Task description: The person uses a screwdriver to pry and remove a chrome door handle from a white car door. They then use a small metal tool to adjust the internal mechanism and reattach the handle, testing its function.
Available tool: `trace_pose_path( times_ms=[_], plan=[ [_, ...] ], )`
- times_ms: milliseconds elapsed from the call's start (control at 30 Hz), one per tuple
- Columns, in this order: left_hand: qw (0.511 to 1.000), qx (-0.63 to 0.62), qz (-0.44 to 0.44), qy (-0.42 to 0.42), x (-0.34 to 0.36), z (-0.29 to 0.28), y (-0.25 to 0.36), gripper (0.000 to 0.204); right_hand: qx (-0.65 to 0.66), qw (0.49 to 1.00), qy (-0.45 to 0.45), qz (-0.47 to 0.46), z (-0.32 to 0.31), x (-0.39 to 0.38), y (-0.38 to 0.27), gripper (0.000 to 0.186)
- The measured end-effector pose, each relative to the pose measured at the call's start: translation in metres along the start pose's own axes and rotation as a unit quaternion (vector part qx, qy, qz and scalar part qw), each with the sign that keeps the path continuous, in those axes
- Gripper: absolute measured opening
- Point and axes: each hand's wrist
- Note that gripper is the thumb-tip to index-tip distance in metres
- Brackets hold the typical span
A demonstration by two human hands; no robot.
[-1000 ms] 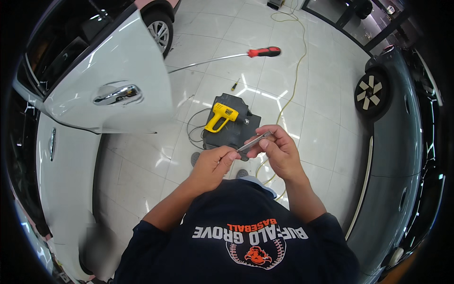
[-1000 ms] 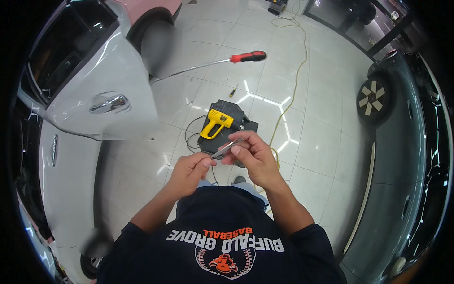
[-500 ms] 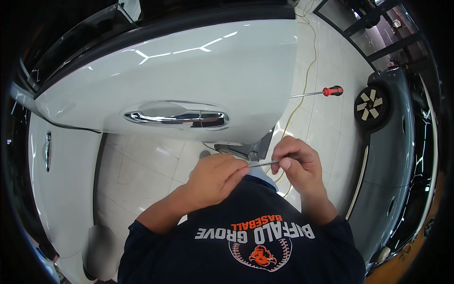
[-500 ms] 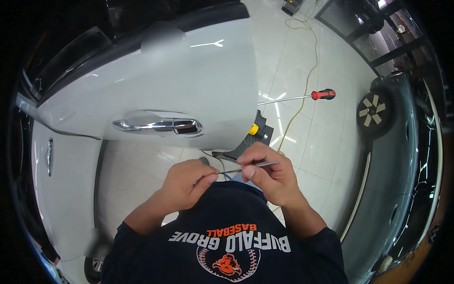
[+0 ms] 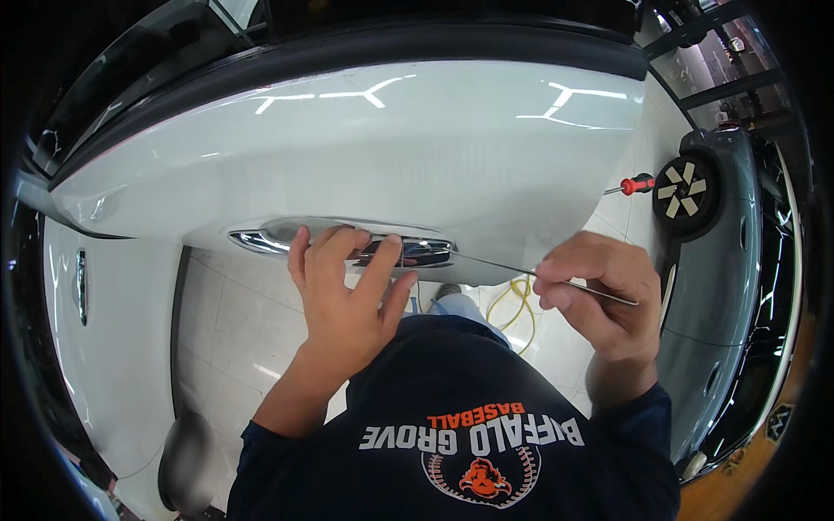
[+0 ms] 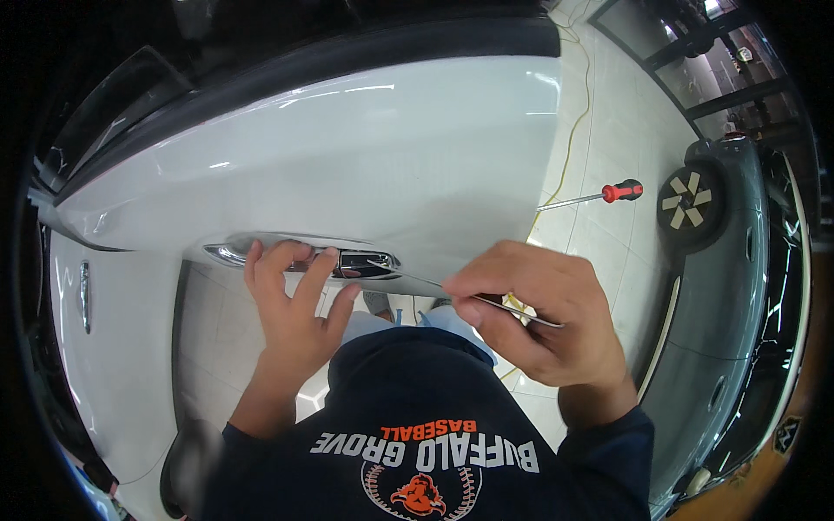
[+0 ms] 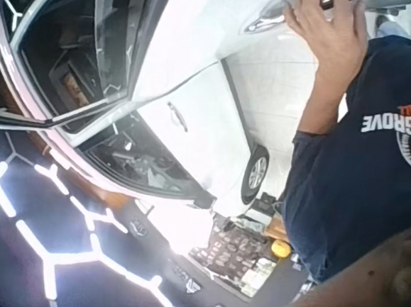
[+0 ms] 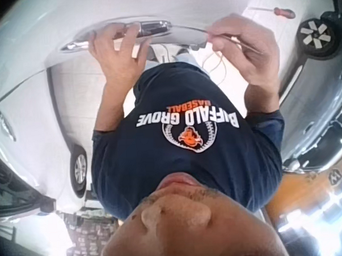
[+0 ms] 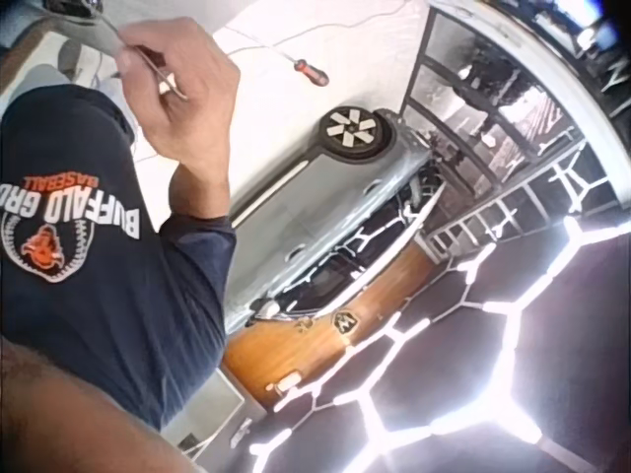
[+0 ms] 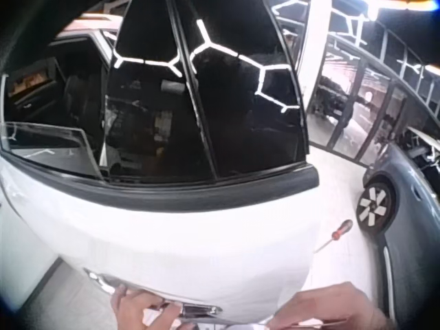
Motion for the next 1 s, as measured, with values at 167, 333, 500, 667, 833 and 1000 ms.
trace_pose_path(
  times_ms=[167, 333, 500, 667, 833, 1000],
  plan=[
    [1.0, 0.014, 0.0, 0.021, -0.003, 0.013, 0.005, 0.059, -0.105, 0.989, -0.106, -0.01, -0.002, 0.035, -0.01, 0.016],
    [0.999, -0.032, 0.006, 0.03, -0.005, 0.014, 0.001, 0.056, -0.159, 0.976, -0.146, -0.009, 0.002, 0.051, -0.015, 0.014],
    [0.997, -0.06, 0.021, 0.032, -0.005, 0.011, -0.002, 0.05, -0.169, 0.972, -0.157, -0.039, 0.005, 0.054, -0.015, 0.014],
    [0.997, -0.066, 0.026, 0.032, -0.008, 0.006, -0.002, 0.036, -0.156, 0.971, -0.172, -0.053, 0.01, 0.056, -0.013, 0.015],
    [0.996, -0.073, 0.037, 0.029, -0.008, 0.005, -0.003, 0.033, -0.136, 0.978, -0.151, -0.042, 0.011, 0.042, -0.007, 0.017],
    [0.996, -0.077, 0.045, 0.024, -0.006, 0.004, -0.004, 0.031, -0.103, 0.983, -0.146, -0.043, 0.011, 0.044, -0.004, 0.023]
  ],
)
Point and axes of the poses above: each hand's wrist, its own x-axis towards the middle knuckle, its own z-axis out of the palm, y = z × x, and after that the axes turned 5 degrees about -x, right-handed
